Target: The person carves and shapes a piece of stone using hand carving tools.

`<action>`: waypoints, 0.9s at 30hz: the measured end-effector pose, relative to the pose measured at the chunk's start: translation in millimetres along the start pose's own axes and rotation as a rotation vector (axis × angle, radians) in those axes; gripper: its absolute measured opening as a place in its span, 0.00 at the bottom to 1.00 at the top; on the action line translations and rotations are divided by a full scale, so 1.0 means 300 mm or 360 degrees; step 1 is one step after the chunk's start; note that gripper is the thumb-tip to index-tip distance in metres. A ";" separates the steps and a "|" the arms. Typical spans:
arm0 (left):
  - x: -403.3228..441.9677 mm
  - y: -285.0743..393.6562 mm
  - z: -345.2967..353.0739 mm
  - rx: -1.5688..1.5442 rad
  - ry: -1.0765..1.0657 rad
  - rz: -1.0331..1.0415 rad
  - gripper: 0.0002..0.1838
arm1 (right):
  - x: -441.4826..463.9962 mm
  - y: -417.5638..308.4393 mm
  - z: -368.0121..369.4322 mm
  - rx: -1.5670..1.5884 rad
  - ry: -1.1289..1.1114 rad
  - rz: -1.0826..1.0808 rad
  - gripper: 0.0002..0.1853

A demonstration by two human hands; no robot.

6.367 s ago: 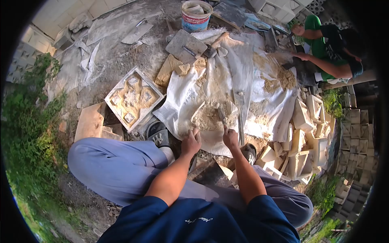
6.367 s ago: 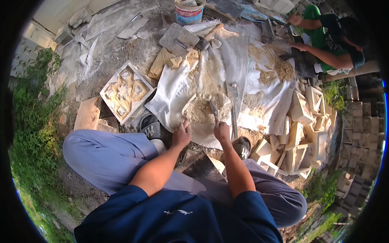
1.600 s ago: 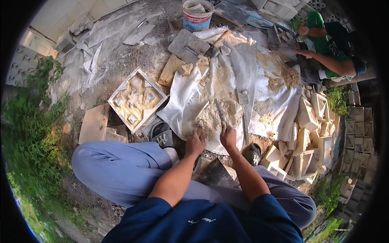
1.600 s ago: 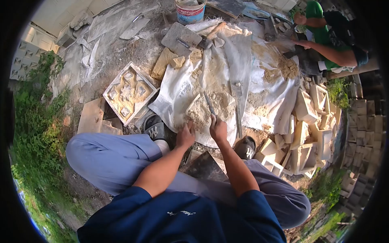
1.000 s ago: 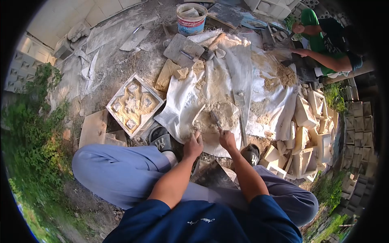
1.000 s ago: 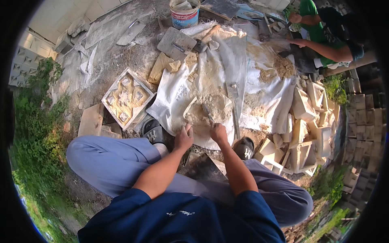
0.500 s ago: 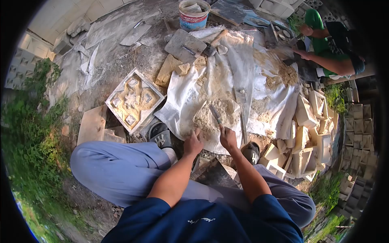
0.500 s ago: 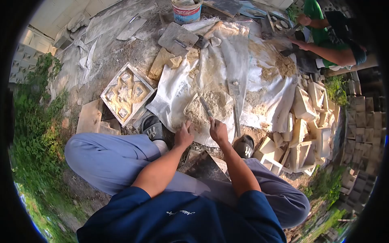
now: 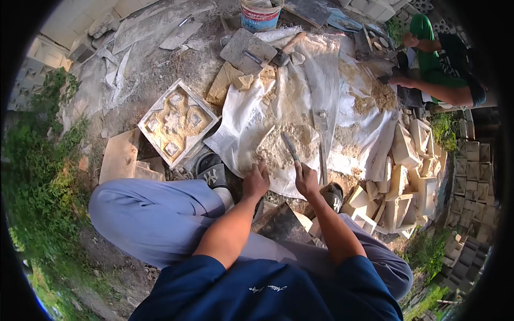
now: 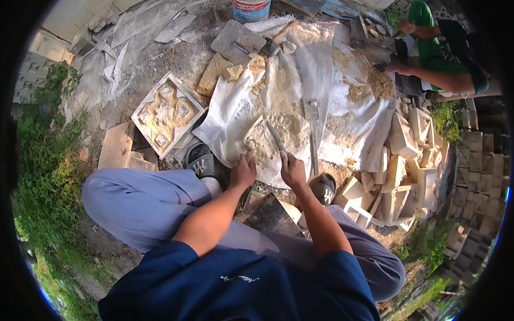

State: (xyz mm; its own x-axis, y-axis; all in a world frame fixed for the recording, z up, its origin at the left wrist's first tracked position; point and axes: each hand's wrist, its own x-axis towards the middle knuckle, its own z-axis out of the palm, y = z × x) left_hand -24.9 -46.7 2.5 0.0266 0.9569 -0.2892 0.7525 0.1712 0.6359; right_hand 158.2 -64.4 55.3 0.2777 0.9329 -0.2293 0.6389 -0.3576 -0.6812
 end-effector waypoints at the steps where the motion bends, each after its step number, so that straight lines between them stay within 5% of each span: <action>1: 0.003 -0.023 0.021 0.0023 0.0028 0.0049 0.17 | -0.027 0.027 0.005 0.0049 -0.0027 -0.0052 0.21; 4: 0.015 -0.008 0.013 0.0052 0.0004 0.0032 0.20 | -0.112 0.119 0.059 -0.0266 -0.0157 0.0006 0.21; 21: 0.014 -0.007 0.011 0.0030 -0.0032 -0.0045 0.20 | -0.019 0.138 0.083 -0.0118 -0.0079 0.0065 0.27; 27: 0.005 0.000 0.012 0.0046 -0.0017 -0.0036 0.20 | -0.123 0.162 0.075 -0.0101 0.0020 0.0123 0.20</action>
State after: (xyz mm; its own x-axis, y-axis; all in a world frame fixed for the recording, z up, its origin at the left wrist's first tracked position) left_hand -22.4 -46.2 -0.5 0.0160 0.9503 -0.3109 0.7718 0.1860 0.6081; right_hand 162.9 -115.4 15.0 0.3368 0.9019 -0.2706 0.6592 -0.4310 -0.6162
